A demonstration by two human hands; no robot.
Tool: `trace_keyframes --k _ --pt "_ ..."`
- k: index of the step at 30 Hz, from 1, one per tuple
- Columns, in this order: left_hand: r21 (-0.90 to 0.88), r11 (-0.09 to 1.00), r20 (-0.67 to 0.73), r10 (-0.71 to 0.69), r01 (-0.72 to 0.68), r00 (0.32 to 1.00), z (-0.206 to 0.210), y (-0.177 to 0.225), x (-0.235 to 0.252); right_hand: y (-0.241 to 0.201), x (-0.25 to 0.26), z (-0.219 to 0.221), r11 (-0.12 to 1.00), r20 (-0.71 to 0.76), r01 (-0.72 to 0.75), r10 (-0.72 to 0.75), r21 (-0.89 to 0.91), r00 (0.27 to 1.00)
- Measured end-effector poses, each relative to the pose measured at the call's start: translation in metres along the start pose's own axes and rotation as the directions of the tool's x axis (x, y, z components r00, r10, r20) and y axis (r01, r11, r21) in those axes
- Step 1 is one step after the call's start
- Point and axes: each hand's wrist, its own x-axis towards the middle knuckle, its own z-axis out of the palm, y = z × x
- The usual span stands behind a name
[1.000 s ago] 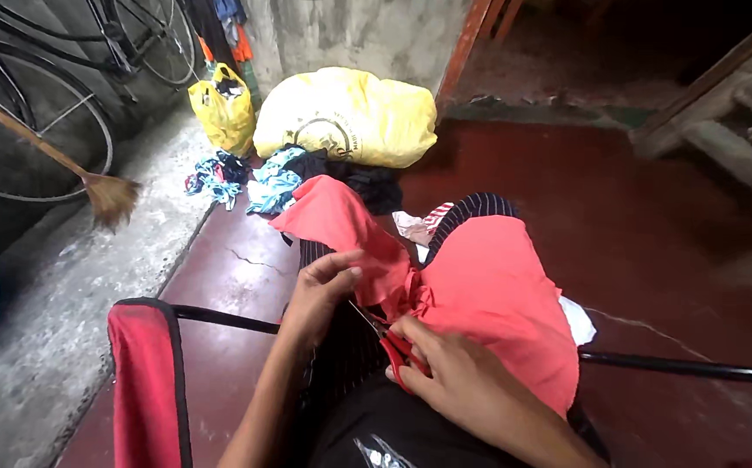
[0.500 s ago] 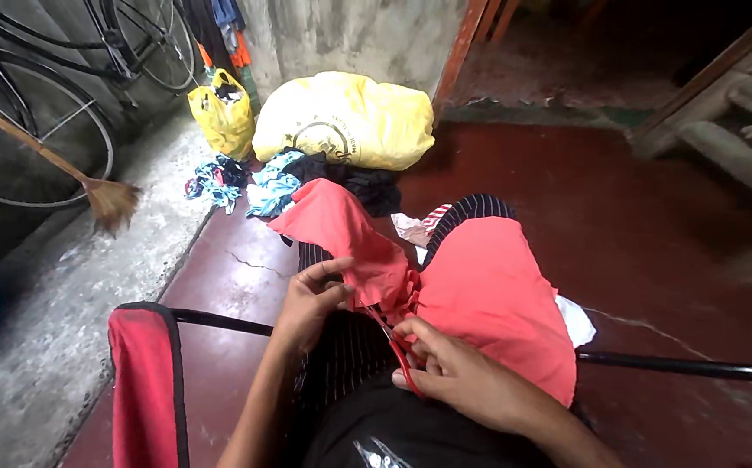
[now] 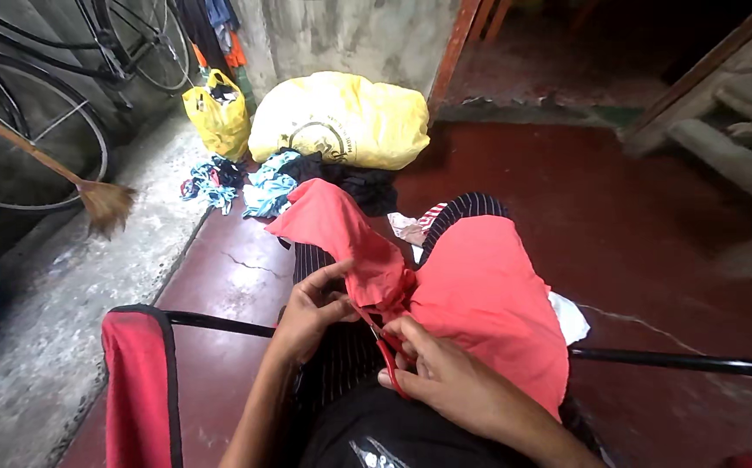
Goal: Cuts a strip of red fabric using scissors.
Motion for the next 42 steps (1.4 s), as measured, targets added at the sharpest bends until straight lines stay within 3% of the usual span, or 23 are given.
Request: trace_keyframes --k 14,25,34,42 --pt "-0.022 0.998 0.106 0.067 -0.065 0.992 -0.007 -0.006 0.001 -0.004 0.001 0.002 1.000 0.008 -0.004 0.004 -0.002 1.000" --pt "-0.007 0.997 0.142 0.083 -0.082 0.986 -0.010 -0.008 0.002 -0.007 0.001 0.010 0.995 -0.057 -0.003 -0.002 -0.103 0.998" --pt "0.009 0.995 0.115 0.093 -0.095 0.989 -0.006 -0.010 0.002 0.003 0.001 0.019 0.999 -0.088 0.035 -0.033 0.027 0.996" --pt "0.179 0.975 0.080 0.123 -0.135 0.989 0.008 -0.007 0.000 0.007 0.005 0.007 0.946 0.049 0.077 -0.097 0.313 0.994"
